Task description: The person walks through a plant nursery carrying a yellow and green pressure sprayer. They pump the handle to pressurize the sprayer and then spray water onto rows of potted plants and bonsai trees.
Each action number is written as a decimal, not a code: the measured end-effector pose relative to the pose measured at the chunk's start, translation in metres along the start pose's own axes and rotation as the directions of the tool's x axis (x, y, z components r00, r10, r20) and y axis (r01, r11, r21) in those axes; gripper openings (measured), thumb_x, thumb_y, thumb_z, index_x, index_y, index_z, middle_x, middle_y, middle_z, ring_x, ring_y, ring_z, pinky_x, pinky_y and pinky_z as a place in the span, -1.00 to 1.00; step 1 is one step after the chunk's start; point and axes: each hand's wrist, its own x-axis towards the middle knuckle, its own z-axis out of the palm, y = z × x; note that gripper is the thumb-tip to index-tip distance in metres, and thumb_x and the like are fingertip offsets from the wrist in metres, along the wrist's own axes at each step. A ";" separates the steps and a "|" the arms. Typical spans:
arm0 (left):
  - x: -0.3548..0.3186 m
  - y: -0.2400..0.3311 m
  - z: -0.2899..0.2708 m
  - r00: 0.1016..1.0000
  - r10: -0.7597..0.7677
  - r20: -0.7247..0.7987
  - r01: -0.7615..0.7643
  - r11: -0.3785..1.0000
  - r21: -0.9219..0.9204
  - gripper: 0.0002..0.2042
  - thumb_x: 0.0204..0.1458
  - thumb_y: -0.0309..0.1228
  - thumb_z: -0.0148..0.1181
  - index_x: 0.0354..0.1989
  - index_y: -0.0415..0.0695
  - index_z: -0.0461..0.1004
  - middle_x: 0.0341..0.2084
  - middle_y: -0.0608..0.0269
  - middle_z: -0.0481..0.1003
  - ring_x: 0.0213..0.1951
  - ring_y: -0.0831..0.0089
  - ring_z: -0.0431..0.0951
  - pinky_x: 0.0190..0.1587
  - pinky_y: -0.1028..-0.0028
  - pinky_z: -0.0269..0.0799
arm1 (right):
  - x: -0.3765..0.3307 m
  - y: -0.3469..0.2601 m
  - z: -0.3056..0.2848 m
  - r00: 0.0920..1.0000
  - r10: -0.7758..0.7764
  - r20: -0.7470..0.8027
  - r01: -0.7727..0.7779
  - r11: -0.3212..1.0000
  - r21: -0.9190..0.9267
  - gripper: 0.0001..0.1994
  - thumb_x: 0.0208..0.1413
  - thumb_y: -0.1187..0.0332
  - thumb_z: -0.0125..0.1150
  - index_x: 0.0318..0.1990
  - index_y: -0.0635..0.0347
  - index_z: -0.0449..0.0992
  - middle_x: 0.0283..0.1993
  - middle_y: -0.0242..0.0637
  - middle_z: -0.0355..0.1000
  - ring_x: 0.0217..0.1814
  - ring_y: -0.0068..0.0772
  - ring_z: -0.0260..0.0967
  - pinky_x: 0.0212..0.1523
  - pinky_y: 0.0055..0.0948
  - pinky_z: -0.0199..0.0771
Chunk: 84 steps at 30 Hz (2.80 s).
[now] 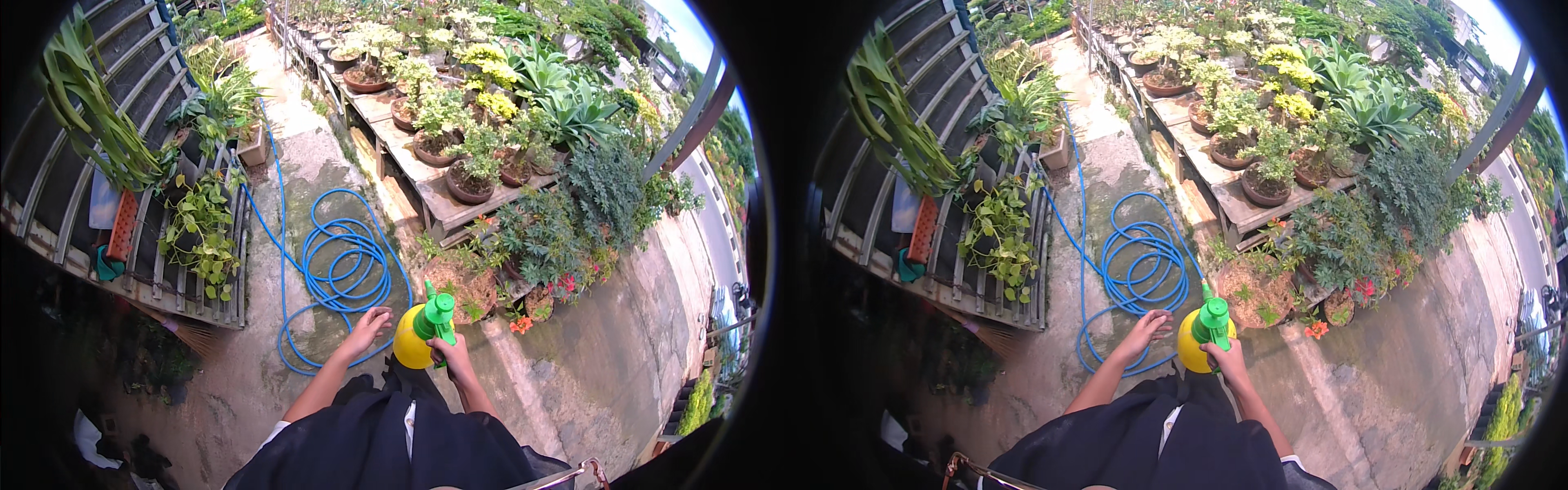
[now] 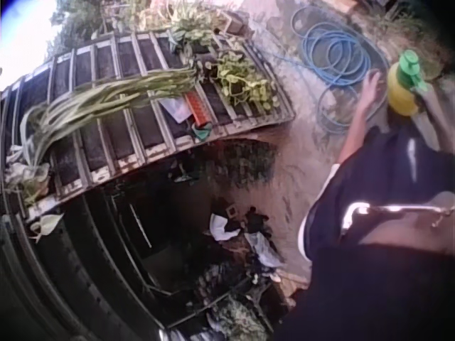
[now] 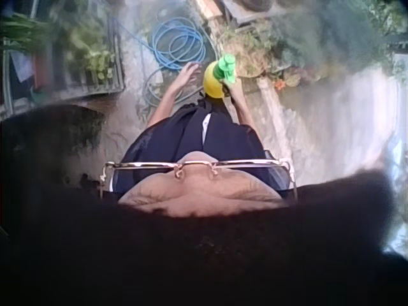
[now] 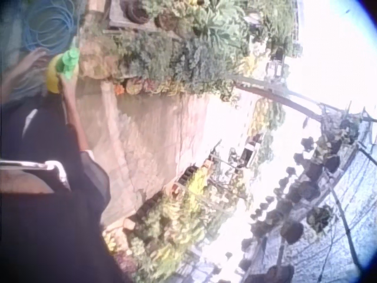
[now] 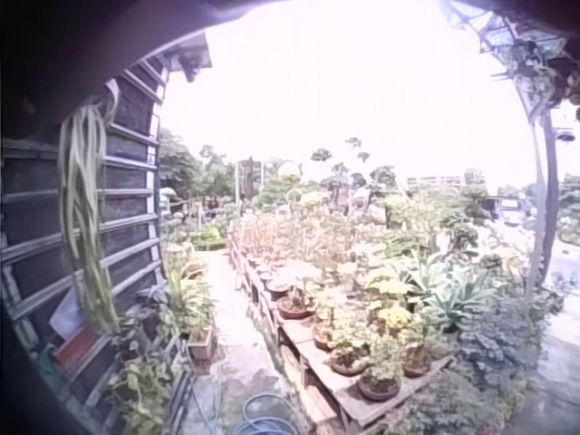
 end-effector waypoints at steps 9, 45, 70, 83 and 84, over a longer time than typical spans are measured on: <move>0.029 0.025 -0.022 0.958 0.001 -0.285 -0.035 0.993 -0.112 -0.68 0.03 -0.21 -0.13 -0.10 -0.12 0.22 -0.18 0.27 0.33 -0.19 0.51 0.34 -0.19 0.50 0.21 | 0.083 -0.029 -0.024 0.995 0.072 0.068 -0.066 0.994 -0.084 -0.90 -0.26 0.51 0.06 -0.67 0.25 0.28 -0.80 -0.46 0.14 -0.82 -0.67 0.04 -0.77 -0.65 -0.02; 0.348 0.228 -0.385 0.850 0.081 -0.520 -0.217 0.954 -0.206 -0.65 0.01 -0.16 -0.12 -0.10 -0.11 0.23 -0.17 0.22 0.35 -0.15 0.42 0.37 -0.17 0.44 0.29 | 0.557 -0.165 0.199 0.997 -0.043 0.066 0.044 0.999 -0.020 -0.95 -0.24 0.55 -0.01 -0.62 0.27 0.27 -0.80 -0.42 0.11 -0.84 -0.62 0.01 -0.78 -0.61 0.01; 0.723 0.464 -0.618 0.869 0.278 -0.410 -0.351 0.930 -0.113 -0.67 0.02 -0.22 -0.12 -0.09 -0.13 0.22 -0.17 0.25 0.34 -0.14 0.49 0.34 -0.16 0.48 0.23 | 0.998 -0.287 0.423 0.908 -0.006 0.419 0.016 1.000 -0.020 -0.94 -0.26 0.53 0.03 -0.61 0.28 0.28 -0.74 -0.41 0.15 -0.80 -0.64 0.02 -0.76 -0.61 0.00; 0.869 0.526 -0.800 0.840 0.095 -0.534 -0.239 0.949 -0.207 -0.64 0.00 -0.17 -0.09 -0.10 -0.11 0.22 -0.15 0.28 0.31 -0.14 0.50 0.32 -0.16 0.48 0.21 | 1.207 -0.331 0.567 0.915 0.025 0.403 0.009 0.997 -0.082 -0.93 -0.26 0.53 -0.02 -0.68 0.27 0.27 -0.78 -0.40 0.13 -0.81 -0.62 0.03 -0.76 -0.63 -0.02; 0.877 0.530 -0.807 0.853 0.060 -0.518 -0.197 0.957 -0.213 -0.61 -0.01 -0.15 -0.08 -0.07 -0.11 0.19 -0.13 0.28 0.29 -0.10 0.47 0.30 -0.15 0.46 0.20 | 1.221 -0.339 0.575 0.912 0.039 0.408 -0.005 0.996 -0.085 -0.92 -0.26 0.53 -0.02 -0.68 0.27 0.26 -0.79 -0.40 0.12 -0.81 -0.62 0.03 -0.76 -0.63 -0.02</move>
